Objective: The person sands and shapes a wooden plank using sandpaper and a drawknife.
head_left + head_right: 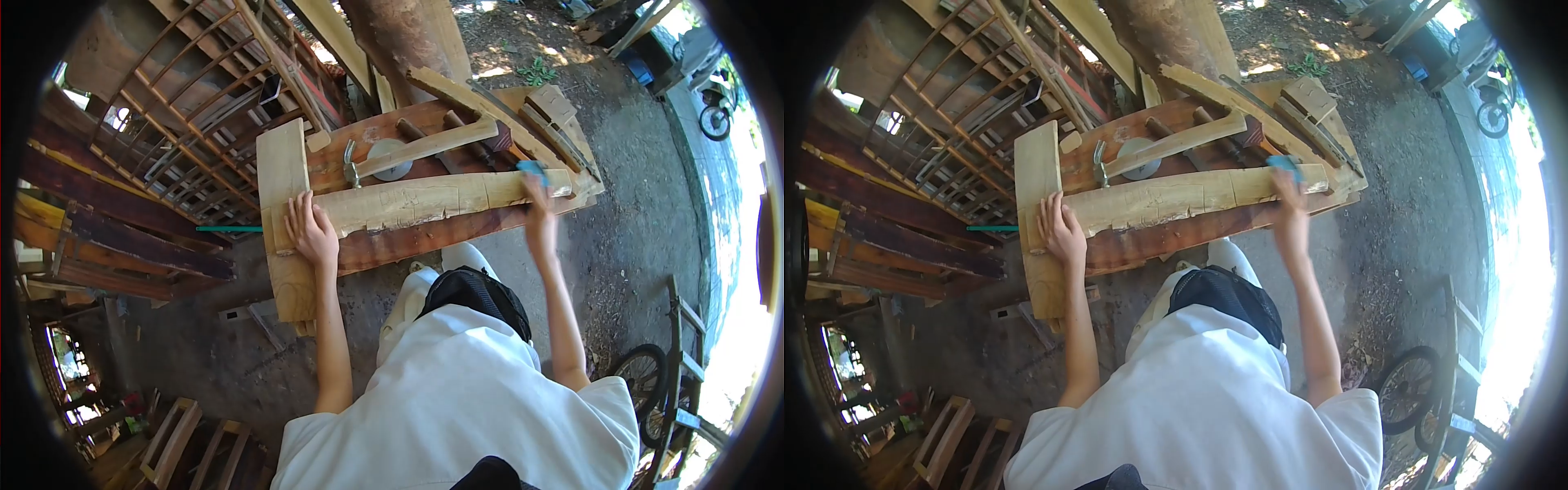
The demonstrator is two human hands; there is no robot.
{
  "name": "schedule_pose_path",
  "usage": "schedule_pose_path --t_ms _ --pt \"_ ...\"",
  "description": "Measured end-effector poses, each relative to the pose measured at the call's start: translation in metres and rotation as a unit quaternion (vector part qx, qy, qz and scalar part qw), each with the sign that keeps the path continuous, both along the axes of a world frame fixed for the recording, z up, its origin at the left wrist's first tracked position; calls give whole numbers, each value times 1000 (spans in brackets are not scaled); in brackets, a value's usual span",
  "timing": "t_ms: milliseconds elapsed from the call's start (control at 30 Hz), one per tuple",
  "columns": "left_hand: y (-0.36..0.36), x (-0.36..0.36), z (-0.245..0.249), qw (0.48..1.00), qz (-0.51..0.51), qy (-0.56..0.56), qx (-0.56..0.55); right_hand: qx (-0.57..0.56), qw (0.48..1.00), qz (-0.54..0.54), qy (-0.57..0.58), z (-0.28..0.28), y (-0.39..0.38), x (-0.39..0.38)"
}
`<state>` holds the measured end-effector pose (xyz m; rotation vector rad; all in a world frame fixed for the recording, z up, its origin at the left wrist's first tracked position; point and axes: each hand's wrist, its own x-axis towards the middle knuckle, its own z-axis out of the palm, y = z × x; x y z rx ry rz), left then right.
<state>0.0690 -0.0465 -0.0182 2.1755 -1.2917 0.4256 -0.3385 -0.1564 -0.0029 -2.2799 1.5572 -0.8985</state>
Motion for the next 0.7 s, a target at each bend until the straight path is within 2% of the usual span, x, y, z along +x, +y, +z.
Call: schedule_pose_path --t_ms 133,167,233,267,333,400,467,533,600,700 --pt "1 0 2 1000 -6 -3 3 16 977 206 -47 -3 27 79" --pt "1 0 2 1000 -9 -3 0 16 978 202 -48 2 34 88" --pt "1 0 2 1000 -11 -4 -3 67 956 277 -66 16 43 98" --pt "1 0 2 1000 -11 -3 2 66 956 278 -67 14 39 93" --pt "2 1 3 1000 -4 -3 6 30 977 208 -34 5 19 64" --pt "1 1 2 1000 -6 3 2 37 994 94 -38 2 3 25" --pt "1 1 2 1000 -2 6 0 -11 1000 -7 -3 -5 -16 -17" --pt "0 0 2 1000 -2 8 -7 -31 997 -67 -21 -5 -23 -44" --pt "0 0 2 1000 0 7 -12 -19 997 -67 -29 -8 -24 -50" --pt "0 0 1 1000 2 0 -15 21 999 -28 -5 -6 -7 -8"
